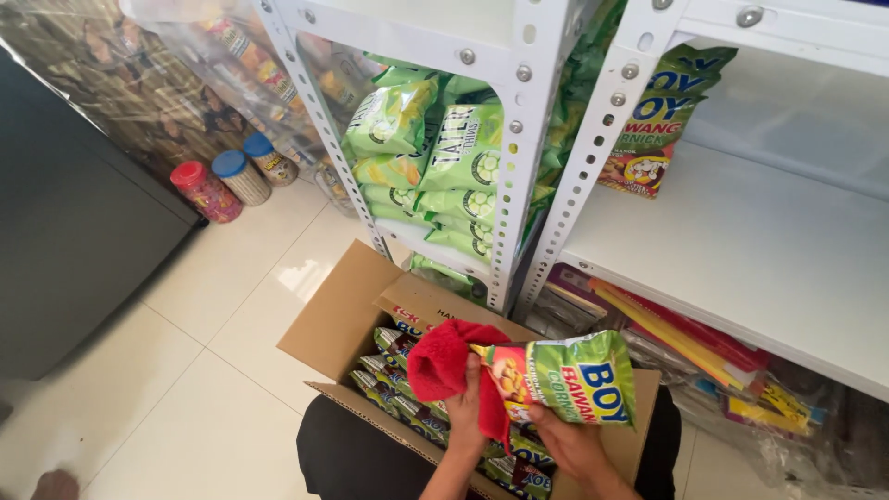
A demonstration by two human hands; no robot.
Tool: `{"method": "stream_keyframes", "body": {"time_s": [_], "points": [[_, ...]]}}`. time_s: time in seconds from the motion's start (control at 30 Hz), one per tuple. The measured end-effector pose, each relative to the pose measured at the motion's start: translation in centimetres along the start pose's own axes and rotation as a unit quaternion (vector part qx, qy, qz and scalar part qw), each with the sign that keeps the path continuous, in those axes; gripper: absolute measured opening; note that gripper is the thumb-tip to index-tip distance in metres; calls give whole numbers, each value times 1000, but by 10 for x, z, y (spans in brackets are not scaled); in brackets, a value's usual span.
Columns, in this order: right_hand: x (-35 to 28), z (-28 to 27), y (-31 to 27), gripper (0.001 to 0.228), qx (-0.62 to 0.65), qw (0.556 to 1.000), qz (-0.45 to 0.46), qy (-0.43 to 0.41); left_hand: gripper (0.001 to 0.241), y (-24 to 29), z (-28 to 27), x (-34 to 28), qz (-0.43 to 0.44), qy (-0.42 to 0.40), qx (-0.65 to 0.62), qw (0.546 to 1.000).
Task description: Wiping down snack bags with a red cloth and arranging them neatly on metal shelving units.
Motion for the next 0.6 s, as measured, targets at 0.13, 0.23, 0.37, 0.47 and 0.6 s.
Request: {"method": "stream_keyframes", "body": {"time_s": [0.13, 0.23, 0.37, 0.47, 0.6], "points": [[9, -15, -13, 45, 52, 997, 53, -27, 41, -22, -17, 2, -67, 10, 57, 996], [27, -28, -42, 47, -50, 999, -10, -18, 40, -21, -18, 0, -85, -8, 76, 993], [49, -17, -160, 49, -331, 916, -213, 74, 40, 19, -22, 5, 6, -88, 134, 987], [83, -6, -238, 40, -316, 893, -288, 142, 46, 40, -38, 16, -60, 23, 105, 992], [154, -6, -276, 34, -386, 860, -313, 115, 52, 48, -45, 22, -52, 95, 133, 985]]}}
Point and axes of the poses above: each hand's wrist, its own x-axis towards the middle knuckle, its own z-axis out of the palm, y = z × x, the point moved 1 cm from there along x, towards the middle knuckle, and after that the axes turned 8 degrees about -x, right-handed, at the moved point
